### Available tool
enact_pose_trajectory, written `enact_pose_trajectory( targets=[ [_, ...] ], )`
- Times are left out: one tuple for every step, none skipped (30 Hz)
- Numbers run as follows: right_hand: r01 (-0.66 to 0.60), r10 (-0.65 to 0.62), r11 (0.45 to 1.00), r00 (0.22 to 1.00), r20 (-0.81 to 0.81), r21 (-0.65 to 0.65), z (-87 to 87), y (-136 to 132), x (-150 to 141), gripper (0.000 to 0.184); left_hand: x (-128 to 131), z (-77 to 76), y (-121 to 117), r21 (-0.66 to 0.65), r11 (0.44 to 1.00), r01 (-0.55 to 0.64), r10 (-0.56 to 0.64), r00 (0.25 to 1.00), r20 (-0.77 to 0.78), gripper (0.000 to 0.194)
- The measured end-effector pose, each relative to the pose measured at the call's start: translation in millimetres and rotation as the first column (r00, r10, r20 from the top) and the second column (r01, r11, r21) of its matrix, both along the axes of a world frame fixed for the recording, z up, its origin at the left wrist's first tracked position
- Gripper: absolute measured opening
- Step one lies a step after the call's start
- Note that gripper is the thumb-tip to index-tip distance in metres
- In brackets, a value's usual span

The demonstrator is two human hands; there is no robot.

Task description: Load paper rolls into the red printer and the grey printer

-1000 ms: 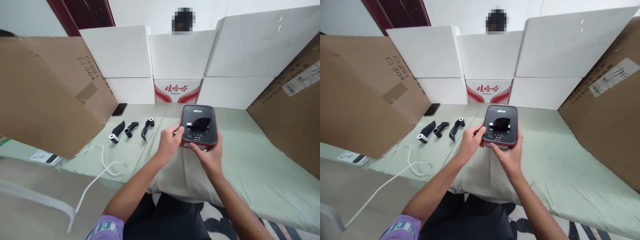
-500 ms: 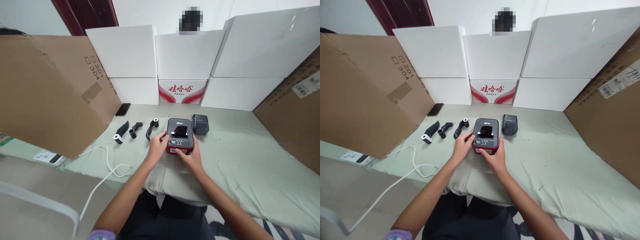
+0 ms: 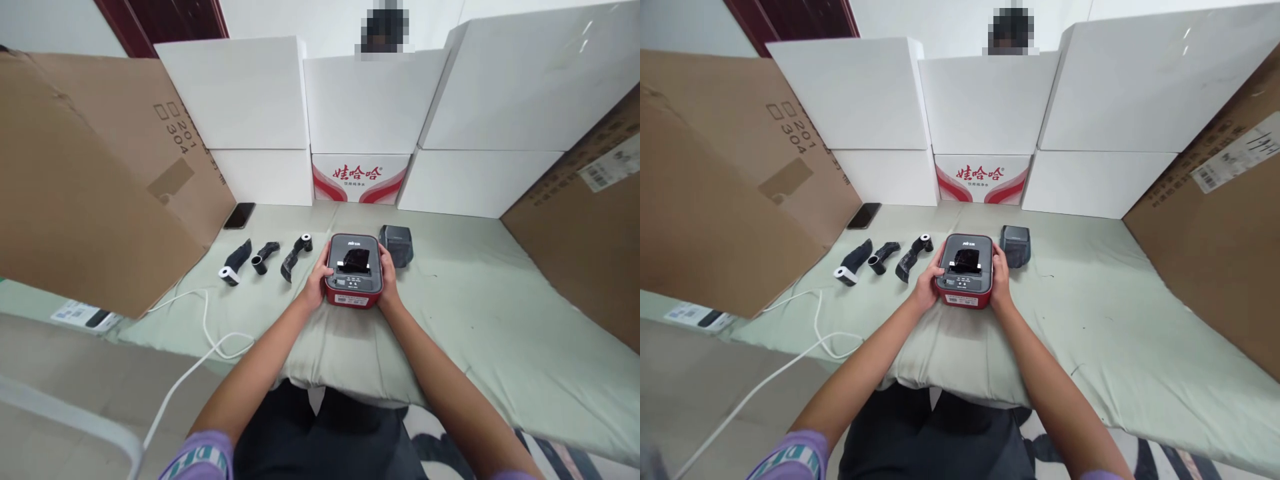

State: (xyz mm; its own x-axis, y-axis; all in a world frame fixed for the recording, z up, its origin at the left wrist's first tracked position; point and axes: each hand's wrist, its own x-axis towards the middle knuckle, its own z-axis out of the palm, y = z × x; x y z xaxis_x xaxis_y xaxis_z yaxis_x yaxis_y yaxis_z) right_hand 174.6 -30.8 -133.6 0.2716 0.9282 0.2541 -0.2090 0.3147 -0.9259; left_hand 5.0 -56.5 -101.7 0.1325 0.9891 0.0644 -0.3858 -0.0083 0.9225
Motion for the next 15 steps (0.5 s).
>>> enact_pose_trajectory(
  targets=[
    [0.005,-0.005,1.000,1.000,0.009,0.004,-0.5,-1.1,0.4,0.056,0.4,-0.5,-0.5,0.002,1.000,-0.006,0.006,1.000,-0.002,0.078],
    [0.011,-0.011,1.000,1.000,0.012,0.001,-0.6,-1.9,0.8,0.055,0.4,-0.6,-0.6,0.001,1.000,-0.011,0.011,1.000,-0.005,0.079],
    [0.014,-0.014,1.000,1.000,0.010,-0.006,-0.4,-2.4,1.1,0.055,0.1,-0.4,-0.3,-0.001,1.000,-0.016,0.016,1.000,-0.009,0.079],
    [0.018,-0.018,1.000,1.000,0.008,-0.012,-0.1,-2.4,1.3,0.054,-0.4,-0.2,0.1,-0.004,1.000,-0.020,0.020,1.000,-0.013,0.080],
    [0.017,-0.017,1.000,1.000,0.011,-0.015,0.1,-2.2,1.3,0.054,-0.9,-0.2,0.4,-0.007,1.000,-0.023,0.023,1.000,-0.019,0.080],
    [0.019,-0.019,1.000,1.000,0.016,-0.017,0.4,-1.9,1.1,0.054,-1.4,-0.5,0.7,-0.010,1.000,-0.027,0.026,0.999,-0.027,0.080],
    [0.020,-0.020,1.000,1.000,0.021,-0.019,0.5,-1.5,0.8,0.055,-1.8,-1.0,1.0,-0.013,0.999,-0.033,0.032,0.999,-0.033,0.080],
    [0.022,-0.021,1.000,0.999,0.025,-0.022,0.7,-1.1,0.5,0.055,-2.1,-1.8,1.1,-0.015,0.999,-0.040,0.039,0.999,-0.037,0.081],
    [0.024,-0.024,0.999,0.999,0.028,-0.025,0.8,-0.9,0.2,0.055,-2.4,-2.7,1.2,-0.017,0.999,-0.046,0.045,0.998,-0.039,0.082],
    [0.025,-0.024,0.999,0.999,0.031,-0.026,1.0,-0.9,0.0,0.055,-2.6,-3.7,1.4,-0.017,0.999,-0.048,0.047,0.998,-0.039,0.083],
    [0.025,-0.024,0.999,0.999,0.034,-0.025,1.3,-0.9,-0.2,0.055,-2.8,-4.8,1.6,-0.014,0.999,-0.044,0.044,0.998,-0.036,0.084],
    [0.022,-0.021,1.000,0.999,0.039,-0.021,1.6,-1.0,-0.1,0.055,-3.1,-5.9,1.9,-0.007,0.999,-0.037,0.037,0.999,-0.032,0.085],
    [0.018,-0.018,1.000,0.999,0.048,-0.017,1.9,-1.1,0.0,0.055,-3.4,-7.0,2.3,0.000,1.000,-0.026,0.026,0.999,-0.025,0.086],
    [0.015,-0.015,1.000,0.998,0.056,-0.012,2.3,-1.1,0.2,0.055,-3.6,-8.1,2.7,0.005,1.000,-0.016,0.016,1.000,-0.016,0.087],
    [0.011,-0.010,1.000,0.998,0.064,-0.010,2.7,-1.1,0.4,0.056,-3.9,-9.1,3.1,0.006,1.000,-0.009,0.009,1.000,-0.007,0.087]
  ],
)
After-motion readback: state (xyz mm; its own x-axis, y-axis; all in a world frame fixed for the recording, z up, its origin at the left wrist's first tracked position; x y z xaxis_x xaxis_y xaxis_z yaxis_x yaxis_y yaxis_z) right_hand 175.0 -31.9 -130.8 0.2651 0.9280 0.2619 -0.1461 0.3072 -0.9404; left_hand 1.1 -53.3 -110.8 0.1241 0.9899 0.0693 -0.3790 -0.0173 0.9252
